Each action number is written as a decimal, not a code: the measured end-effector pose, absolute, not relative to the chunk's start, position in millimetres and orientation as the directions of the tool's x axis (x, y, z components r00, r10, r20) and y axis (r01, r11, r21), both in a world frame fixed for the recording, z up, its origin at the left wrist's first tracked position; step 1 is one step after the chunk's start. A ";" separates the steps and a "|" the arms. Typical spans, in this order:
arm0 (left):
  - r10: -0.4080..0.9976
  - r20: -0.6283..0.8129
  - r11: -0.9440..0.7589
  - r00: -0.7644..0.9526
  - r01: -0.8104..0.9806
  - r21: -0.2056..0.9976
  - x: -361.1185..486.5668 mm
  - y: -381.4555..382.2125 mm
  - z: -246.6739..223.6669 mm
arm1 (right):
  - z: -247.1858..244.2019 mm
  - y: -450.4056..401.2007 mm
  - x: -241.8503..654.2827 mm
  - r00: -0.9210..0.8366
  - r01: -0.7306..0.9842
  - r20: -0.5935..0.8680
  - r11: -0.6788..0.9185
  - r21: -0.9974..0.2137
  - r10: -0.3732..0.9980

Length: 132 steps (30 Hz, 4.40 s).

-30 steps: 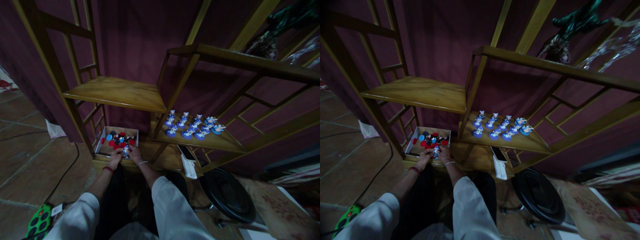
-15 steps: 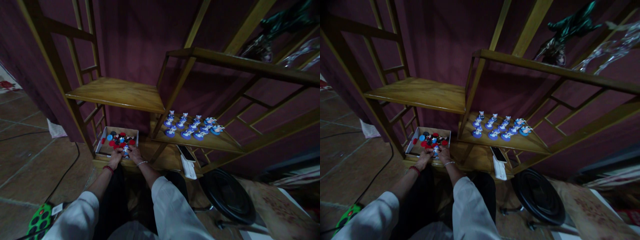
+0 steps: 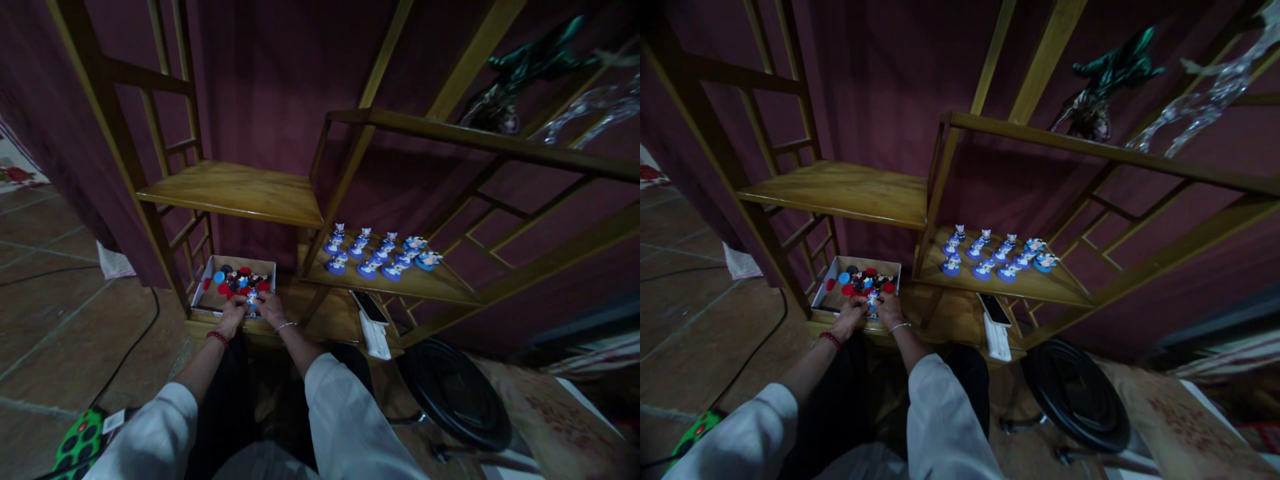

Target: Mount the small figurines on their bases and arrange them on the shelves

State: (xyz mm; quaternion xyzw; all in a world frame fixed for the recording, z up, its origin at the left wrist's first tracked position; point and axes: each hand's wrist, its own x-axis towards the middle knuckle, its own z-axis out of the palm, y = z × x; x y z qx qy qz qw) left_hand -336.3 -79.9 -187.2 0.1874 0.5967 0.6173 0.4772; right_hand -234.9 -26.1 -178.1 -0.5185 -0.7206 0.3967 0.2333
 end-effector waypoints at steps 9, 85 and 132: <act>0.833 -0.339 0.127 -0.437 -0.445 0.887 -331.9 -78.9 -181.7 | -172.4 -23.7 -235.5 -0.352 0.538 -0.053 0.155 -0.828 0.934; 0.985 -0.074 0.037 -0.158 -0.227 0.973 -242.3 -133.5 -114.1 | -107.6 -86.9 -108.1 -0.388 0.349 0.133 0.279 -0.895 0.912; 0.995 0.068 -0.074 0.074 0.083 0.994 -100.4 -118.8 -47.2 | -62.9 -107.1 53.9 -0.247 0.049 0.208 0.227 -0.973 0.946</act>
